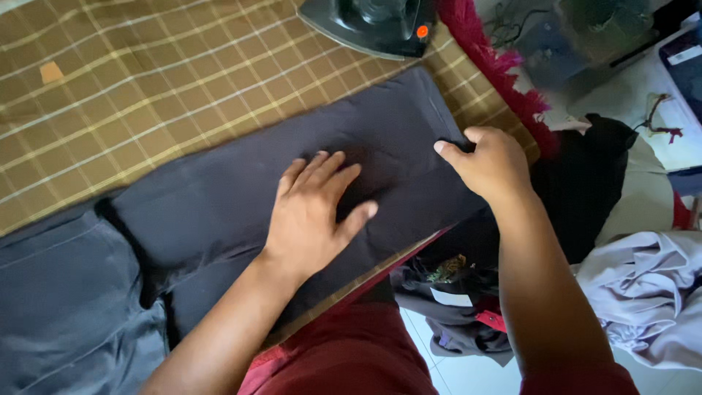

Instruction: The person irons a dark t-shirt on a checkered tablecloth, smoothing the fabric and using a steam iron to remove wrinkles. They flip the shirt to iron the printed side and fold it neatly at the end.

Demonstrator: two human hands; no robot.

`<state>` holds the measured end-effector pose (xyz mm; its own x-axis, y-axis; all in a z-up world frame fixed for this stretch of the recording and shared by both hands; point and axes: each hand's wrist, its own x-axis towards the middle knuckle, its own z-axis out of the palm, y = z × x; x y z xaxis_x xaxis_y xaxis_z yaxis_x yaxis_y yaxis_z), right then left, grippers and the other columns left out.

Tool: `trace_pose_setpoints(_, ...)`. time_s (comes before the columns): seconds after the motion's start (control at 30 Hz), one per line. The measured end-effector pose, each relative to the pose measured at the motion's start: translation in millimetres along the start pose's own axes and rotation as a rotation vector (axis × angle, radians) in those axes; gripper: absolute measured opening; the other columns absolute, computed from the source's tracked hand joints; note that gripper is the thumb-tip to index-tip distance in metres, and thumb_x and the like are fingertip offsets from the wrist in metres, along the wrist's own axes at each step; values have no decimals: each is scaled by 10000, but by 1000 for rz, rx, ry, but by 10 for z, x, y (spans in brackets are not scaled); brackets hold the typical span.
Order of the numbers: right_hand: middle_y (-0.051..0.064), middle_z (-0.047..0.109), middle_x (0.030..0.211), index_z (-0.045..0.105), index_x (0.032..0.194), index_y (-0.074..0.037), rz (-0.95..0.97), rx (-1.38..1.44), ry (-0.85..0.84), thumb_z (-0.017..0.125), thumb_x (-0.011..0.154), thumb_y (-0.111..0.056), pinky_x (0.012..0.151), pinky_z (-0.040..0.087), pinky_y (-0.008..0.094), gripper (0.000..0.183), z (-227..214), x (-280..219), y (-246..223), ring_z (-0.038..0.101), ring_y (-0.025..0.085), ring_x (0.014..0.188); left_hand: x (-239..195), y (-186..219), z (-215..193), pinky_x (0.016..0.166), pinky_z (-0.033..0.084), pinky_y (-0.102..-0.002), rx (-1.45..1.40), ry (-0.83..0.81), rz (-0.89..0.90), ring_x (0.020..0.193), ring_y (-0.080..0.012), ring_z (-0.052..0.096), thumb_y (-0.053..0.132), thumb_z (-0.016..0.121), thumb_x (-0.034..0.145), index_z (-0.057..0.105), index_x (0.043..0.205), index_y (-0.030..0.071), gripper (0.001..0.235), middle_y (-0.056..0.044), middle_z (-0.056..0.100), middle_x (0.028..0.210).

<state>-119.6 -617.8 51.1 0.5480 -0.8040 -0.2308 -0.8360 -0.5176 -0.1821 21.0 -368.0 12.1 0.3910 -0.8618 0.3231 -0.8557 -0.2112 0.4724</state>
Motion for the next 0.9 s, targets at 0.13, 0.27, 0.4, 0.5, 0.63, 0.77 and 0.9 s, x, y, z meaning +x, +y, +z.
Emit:
trace_pose_setpoints(0.13, 208, 661, 962, 680, 1090, -18, -52, 96, 79, 697, 938, -468, 772, 504, 503, 476, 32, -55, 73, 660, 418, 956, 256, 90, 51, 941, 576, -396, -573, 10, -297, 1131, -300, 730, 398, 699, 944, 725, 1272, 151, 412, -112, 772, 1144)
trace_pose_setpoints(0.27, 218, 705, 830, 742, 1090, -106, -304, 131, 362, 757, 887, -297, 609, 517, 544, 280, 203, -58, 142, 714, 449, 860, 535, 42, 185, 907, 647, -423, -1173, -70, -722, 1116, -352, 750, 471, 654, 937, 657, 1354, 50, 592, -235, 728, 1233)
trace_pose_setpoints(0.4, 160, 753, 872, 767, 1149, -145, -415, 33, 378, 741, 890, -304, 665, 580, 504, 305, 240, -489, -426, 746, 394, 853, 805, -61, 38, 971, 576, -543, -1460, -161, -899, 1216, -463, 661, 581, 552, 926, 399, 1536, -72, 907, -378, 565, 1410)
trace_pose_setpoints(0.5, 69, 751, 913, 770, 1129, -204, -539, -62, 416, 747, 843, -336, 704, 602, 438, 316, 447, -659, -656, 758, 309, 856, 953, -173, 37, 1018, 556, -516, -1474, -188, -946, 1209, -381, 658, 685, 573, 834, 333, 1550, -121, 1105, -362, 589, 1379)
trace_pose_setpoints(0.63, 88, 688, 908, 697, 1255, -196, -545, -54, 346, 716, 849, -351, 659, 586, 489, 435, 606, -857, -823, 737, 338, 794, 1154, -623, 616, 674, 665, -426, -1225, -80, -938, 825, -300, 770, 398, 826, 791, 633, 1293, -35, 690, -192, 725, 1003)
trace_pose_setpoints(0.77, 144, 658, 980, 624, 1344, -99, -606, 60, 243, 734, 814, -197, 647, 578, 558, 549, 582, -1103, -853, 723, 418, 823, 1166, -934, 852, 498, 664, -356, -896, 2, -970, 686, -246, 748, 284, 800, 796, 765, 1101, 102, 356, -114, 718, 851)
trace_pose_setpoints(0.9, 124, 641, 1043, 615, 1352, -108, -619, 102, 251, 717, 807, -157, 658, 591, 506, 556, 704, -1309, -663, 726, 389, 857, 1048, -790, 561, 465, 647, -310, -913, 45, -983, 607, -243, 701, 214, 744, 832, 730, 1064, 14, 307, -156, 658, 824)
